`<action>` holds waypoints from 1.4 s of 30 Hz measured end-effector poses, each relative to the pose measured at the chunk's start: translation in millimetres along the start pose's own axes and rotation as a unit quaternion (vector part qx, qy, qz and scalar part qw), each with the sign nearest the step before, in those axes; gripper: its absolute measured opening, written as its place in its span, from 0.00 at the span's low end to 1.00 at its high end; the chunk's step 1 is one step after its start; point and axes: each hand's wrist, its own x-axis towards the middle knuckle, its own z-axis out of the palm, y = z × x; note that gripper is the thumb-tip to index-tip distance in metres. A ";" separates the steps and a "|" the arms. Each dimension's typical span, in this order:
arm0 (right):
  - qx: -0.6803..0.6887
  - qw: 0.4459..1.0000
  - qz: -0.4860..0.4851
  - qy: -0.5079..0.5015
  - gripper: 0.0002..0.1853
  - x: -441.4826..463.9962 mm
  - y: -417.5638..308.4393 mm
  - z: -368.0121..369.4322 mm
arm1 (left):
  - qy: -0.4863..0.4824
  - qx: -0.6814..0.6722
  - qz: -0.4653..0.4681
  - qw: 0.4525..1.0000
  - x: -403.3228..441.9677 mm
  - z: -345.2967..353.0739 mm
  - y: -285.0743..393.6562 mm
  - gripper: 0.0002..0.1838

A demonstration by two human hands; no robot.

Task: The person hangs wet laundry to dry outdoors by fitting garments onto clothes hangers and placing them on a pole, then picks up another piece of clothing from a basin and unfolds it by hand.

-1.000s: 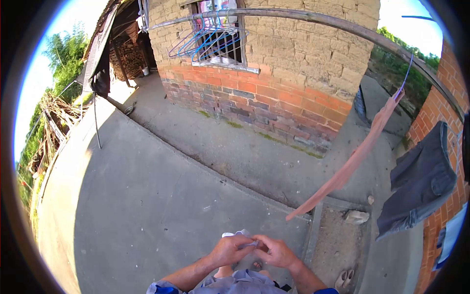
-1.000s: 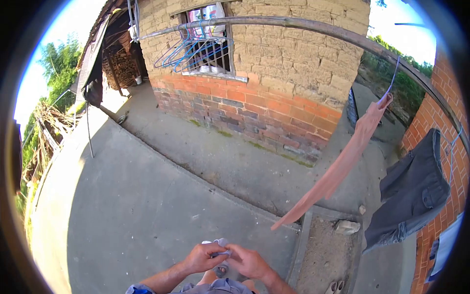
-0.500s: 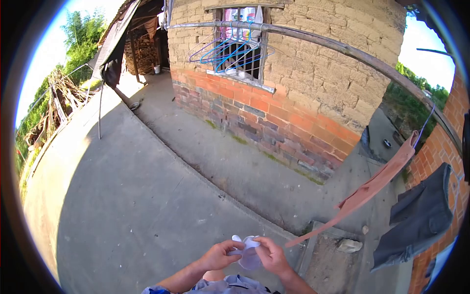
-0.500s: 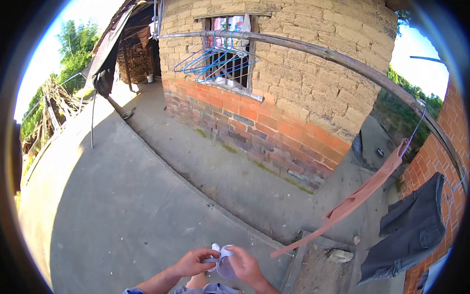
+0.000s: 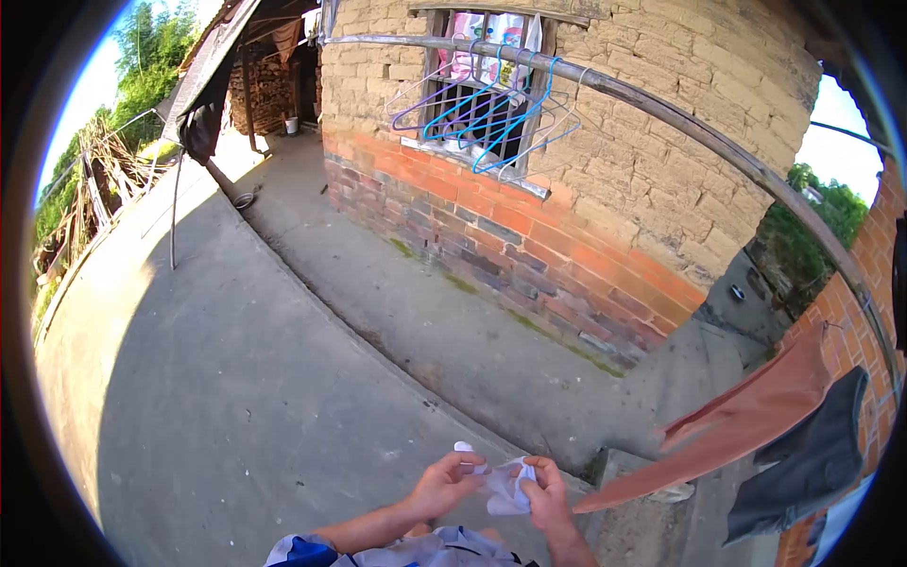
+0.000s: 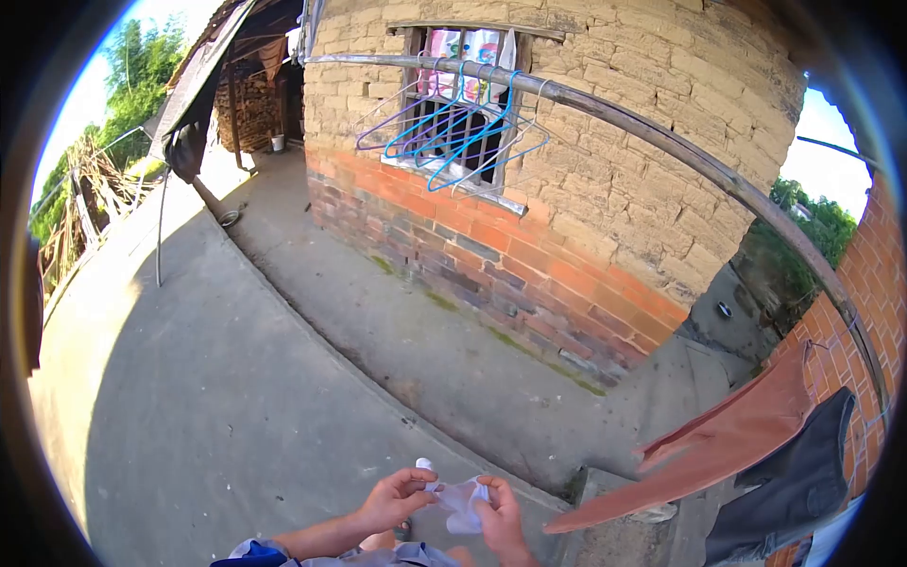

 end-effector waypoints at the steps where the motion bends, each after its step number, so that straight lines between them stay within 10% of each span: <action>1: -0.042 0.999 0.008 -0.024 0.17 6.4 5.6 7.4 | -0.022 -0.005 0.043 0.999 7.3 -6.8 -5.9 0.20; 6: -0.104 0.994 0.007 -0.028 0.22 51.5 29.6 29.7 | -0.054 -0.002 0.189 0.981 31.8 -20.1 -3.2 0.19; 12: -0.295 0.947 -0.109 -0.064 0.28 94.3 16.2 62.3 | -0.038 0.322 0.281 0.903 53.3 -29.5 46.4 0.32; 22: -0.040 0.992 -0.039 -0.116 0.23 182.8 -26.4 26.7 | 0.006 0.432 0.267 0.862 133.7 -54.8 133.2 0.19; 28: -0.227 0.971 -0.017 -0.070 0.19 219.9 -16.2 -29.4 | 0.258 0.389 0.459 0.756 220.4 -139.6 283.3 0.05; 36: -0.310 0.946 -0.006 0.092 0.19 228.4 9.9 -61.0 | 0.397 0.567 0.501 0.520 376.2 -255.8 496.1 0.15; 42: -0.318 0.928 -0.024 0.193 0.17 242.0 27.6 -12.0 | 0.310 0.613 0.331 0.647 459.6 -275.5 563.4 0.31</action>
